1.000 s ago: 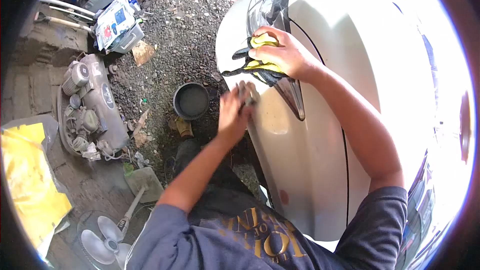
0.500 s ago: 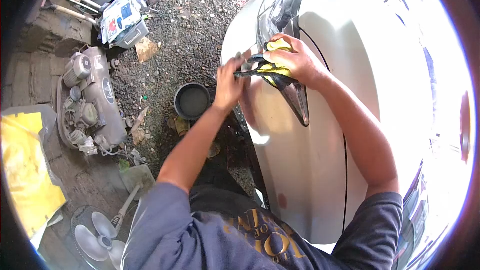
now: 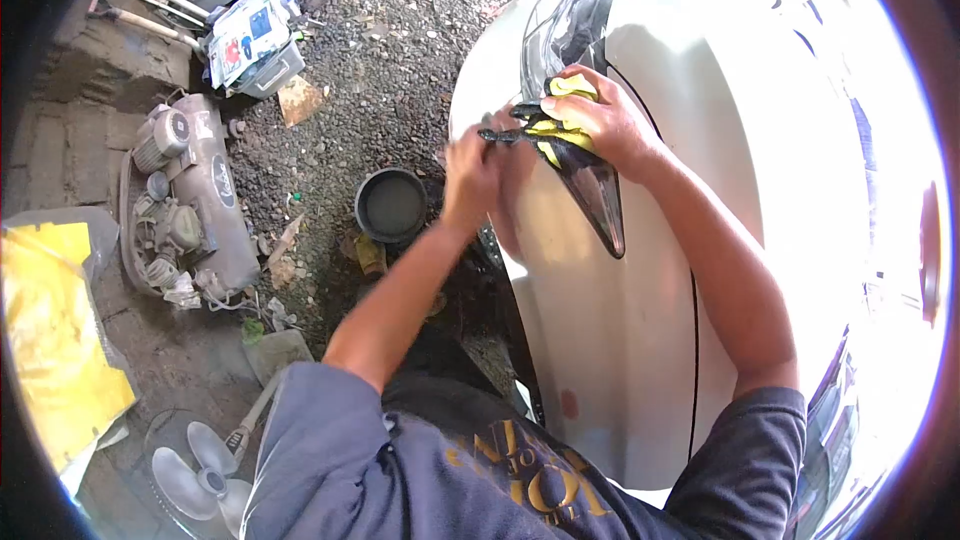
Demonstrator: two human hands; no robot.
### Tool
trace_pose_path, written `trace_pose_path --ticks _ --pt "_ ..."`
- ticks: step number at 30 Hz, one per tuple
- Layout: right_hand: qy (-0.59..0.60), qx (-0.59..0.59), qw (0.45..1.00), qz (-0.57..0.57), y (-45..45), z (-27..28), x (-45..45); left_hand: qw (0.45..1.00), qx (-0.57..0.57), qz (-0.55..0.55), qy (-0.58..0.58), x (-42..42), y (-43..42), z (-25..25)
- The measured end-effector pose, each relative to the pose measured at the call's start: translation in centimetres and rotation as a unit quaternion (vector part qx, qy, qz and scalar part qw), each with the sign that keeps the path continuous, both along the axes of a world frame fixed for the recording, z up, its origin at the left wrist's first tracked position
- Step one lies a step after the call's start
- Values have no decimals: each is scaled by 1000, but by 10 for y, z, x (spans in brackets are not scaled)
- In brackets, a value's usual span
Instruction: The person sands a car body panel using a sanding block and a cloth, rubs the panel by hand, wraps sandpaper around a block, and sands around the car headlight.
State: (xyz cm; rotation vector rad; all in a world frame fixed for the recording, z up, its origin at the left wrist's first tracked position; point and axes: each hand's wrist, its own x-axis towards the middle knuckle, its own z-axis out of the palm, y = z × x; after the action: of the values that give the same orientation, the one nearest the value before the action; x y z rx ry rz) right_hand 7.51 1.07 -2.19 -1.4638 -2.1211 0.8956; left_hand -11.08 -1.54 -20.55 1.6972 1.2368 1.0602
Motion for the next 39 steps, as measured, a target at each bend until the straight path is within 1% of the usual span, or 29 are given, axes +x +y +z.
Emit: trace_pose_path --ticks 2,5,6,8,9,10,11,14,17,18,19,20,21,22,23,24,25,26,28,29,30,32,34,35,36,37,38,39 --pt "67 -33 997 -22 -2 2 -1 999 5 -52 13 -3 -74 29" --pt "75 -60 994 -57 -3 8 -7 998 53 -40 -4 -1 -110 1" --pt "73 -66 993 -63 -2 10 -9 995 96 -10 -5 4 -81 -10" --pt "60 -77 993 -67 0 12 -10 997 -68 -15 25 2 -14 -11" --pt "83 -116 985 -98 -2 12 -13 1000 -30 9 3 5 8 -16" --pt "88 -114 985 -99 -3 12 -14 999 10 34 -19 6 20 -14" --pt "94 -111 984 -100 -4 11 -14 999 -18 12 -30 1 12 -12" --pt "84 -75 991 -78 1 9 -9 999 46 -6 -5 3 -85 -8" --pt "118 -92 985 -88 -3 4 -8 999 5 -31 -28 1 -112 5" --pt "114 -82 987 -80 -3 4 -9 997 69 -18 -28 4 -80 -6" --pt "110 -72 989 -71 -3 4 -9 999 36 -2 -15 5 -43 -10" --pt "29 47 998 23 1 -5 -2 1000 2 15 -2 5 -12 -13" --pt "-45 182 978 95 5 -13 5 1000 21 21 -11 6 15 -17" --pt "-27 136 988 71 5 -11 3 999 41 27 -19 6 31 -20" --pt "-8 88 995 47 2 -9 1 997 -39 -18 -60 5 29 -23" --pt "48 -25 999 -5 1 -3 -2 999 33 22 10 5 -13 -16" --pt "104 -127 984 -72 -1 3 -6 998 48 12 -36 5 -49 -1" --pt "94 -112 987 -68 -1 6 -8 998 52 -27 10 1 -84 6" --pt "73 -78 993 -53 -3 6 -7 999 21 -26 -28 -2 -133 9" --pt "63 -56 996 -41 -2 4 -6 999 -9 -53 2 -3 -122 0" --pt "53 -33 998 -31 -1 2 -5 999 45 -23 -18 0 -89 2" --pt "67 -70 994 -56 -1 4 -7 999 -39 0 25 0 -11 -7" --pt "66 -78 993 -61 -1 1 -7 997 68 26 0 4 30 -22" --pt "73 -86 992 -62 0 0 -7 997 -58 -41 -35 -1 30 -25" --pt "80 -94 990 -63 1 1 -6 999 -21 -28 -14 -2 5 -18" --pt "96 -118 986 -66 1 4 -6 1000 15 -16 7 0 -44 -8" --pt "94 -116 986 -71 0 5 -7 998 48 -5 28 0 -78 -2" --pt "92 -114 986 -76 -1 7 -7 998 47 -24 18 -3 -92 -1"
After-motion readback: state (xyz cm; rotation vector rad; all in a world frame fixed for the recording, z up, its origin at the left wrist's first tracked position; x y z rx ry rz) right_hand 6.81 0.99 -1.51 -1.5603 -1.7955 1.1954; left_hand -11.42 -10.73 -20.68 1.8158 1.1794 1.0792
